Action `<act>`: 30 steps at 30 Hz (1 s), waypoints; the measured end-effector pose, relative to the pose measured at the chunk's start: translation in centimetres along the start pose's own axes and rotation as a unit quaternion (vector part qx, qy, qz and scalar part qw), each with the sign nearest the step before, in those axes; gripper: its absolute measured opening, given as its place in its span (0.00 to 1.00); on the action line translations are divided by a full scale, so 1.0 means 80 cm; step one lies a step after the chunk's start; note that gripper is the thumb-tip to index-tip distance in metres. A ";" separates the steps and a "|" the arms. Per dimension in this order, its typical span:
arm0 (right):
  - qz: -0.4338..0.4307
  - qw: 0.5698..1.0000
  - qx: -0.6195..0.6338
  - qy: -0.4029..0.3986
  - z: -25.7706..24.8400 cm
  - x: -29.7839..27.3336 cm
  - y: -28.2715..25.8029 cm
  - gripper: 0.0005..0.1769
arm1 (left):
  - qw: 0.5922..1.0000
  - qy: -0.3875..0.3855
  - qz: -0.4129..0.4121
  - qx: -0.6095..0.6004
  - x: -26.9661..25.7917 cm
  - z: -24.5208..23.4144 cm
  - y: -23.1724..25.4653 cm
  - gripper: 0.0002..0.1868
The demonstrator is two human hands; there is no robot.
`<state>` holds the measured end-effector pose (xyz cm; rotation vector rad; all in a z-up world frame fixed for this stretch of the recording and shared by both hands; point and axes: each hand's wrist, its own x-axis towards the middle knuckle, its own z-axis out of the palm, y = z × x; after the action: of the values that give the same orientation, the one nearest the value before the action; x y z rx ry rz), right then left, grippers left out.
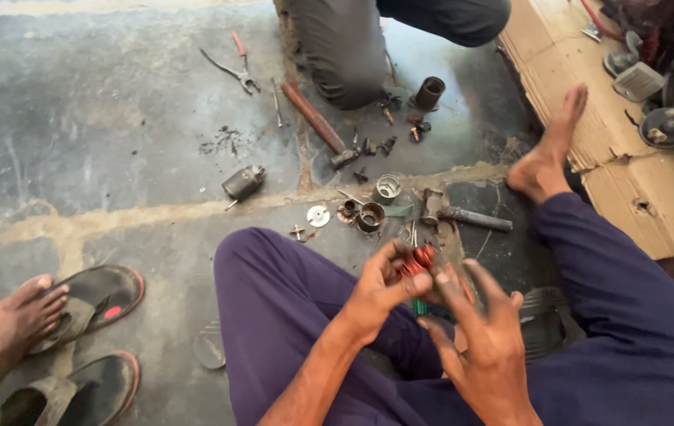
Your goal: The person sits on the floor and winds a copper wire around a cylindrical metal core using both hands. They repeatedly wrap the wire to form a coil, occasionally adjusting the tension and position of the wire.
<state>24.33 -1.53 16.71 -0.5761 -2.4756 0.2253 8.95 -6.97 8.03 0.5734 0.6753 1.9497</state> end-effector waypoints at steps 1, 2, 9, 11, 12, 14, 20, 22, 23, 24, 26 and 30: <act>0.005 1.000 -0.026 -0.014 0.003 0.005 0.005 0.31 | 1.000 -0.008 -0.018 0.018 0.002 0.005 0.002 0.24; 0.010 0.998 -0.052 -0.029 0.006 0.008 0.011 0.27 | 0.999 -0.017 -0.035 0.037 0.005 0.008 0.004 0.24; 0.024 0.985 0.166 -0.048 0.029 0.001 0.079 0.12 | 0.985 0.033 -0.027 0.166 0.023 0.016 -0.003 0.25; 0.064 0.947 0.300 -0.097 0.036 -0.002 0.104 0.09 | 0.989 0.019 0.001 0.147 0.028 0.016 -0.003 0.24; 0.070 0.928 0.351 -0.104 0.040 -0.004 0.114 0.08 | 0.989 0.025 -0.015 0.144 0.031 0.015 -0.002 0.25; 0.085 0.881 0.450 -0.119 0.046 -0.010 0.128 0.06 | 0.989 0.037 -0.052 0.136 0.033 0.013 0.000 0.27; 0.052 0.849 0.521 -0.064 0.048 -0.035 0.141 0.09 | 0.924 -0.006 -0.007 0.383 0.038 0.032 -0.006 0.21; 0.060 0.804 0.591 -0.027 0.049 -0.041 0.141 0.16 | 0.908 -0.033 -0.064 0.412 0.031 0.045 -0.009 0.20; 0.061 0.783 0.619 -0.002 0.048 -0.042 0.144 0.20 | 0.899 -0.055 -0.089 0.426 0.030 0.050 -0.010 0.19; 0.073 0.816 0.573 -0.008 0.047 -0.042 0.146 0.21 | 0.901 -0.065 -0.089 0.420 0.028 0.054 -0.010 0.19; 0.105 0.874 0.473 -0.021 0.043 -0.044 0.151 0.25 | 0.905 -0.087 -0.090 0.407 0.020 0.056 -0.013 0.18; 0.167 0.884 0.424 -0.104 0.024 -0.053 0.138 0.24 | 0.905 -0.125 -0.068 0.402 -0.011 0.037 -0.024 0.15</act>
<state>30.21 6.34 9.89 -0.5866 -2.1337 1.4765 12.44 -6.35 8.82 1.2140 1.3165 1.3727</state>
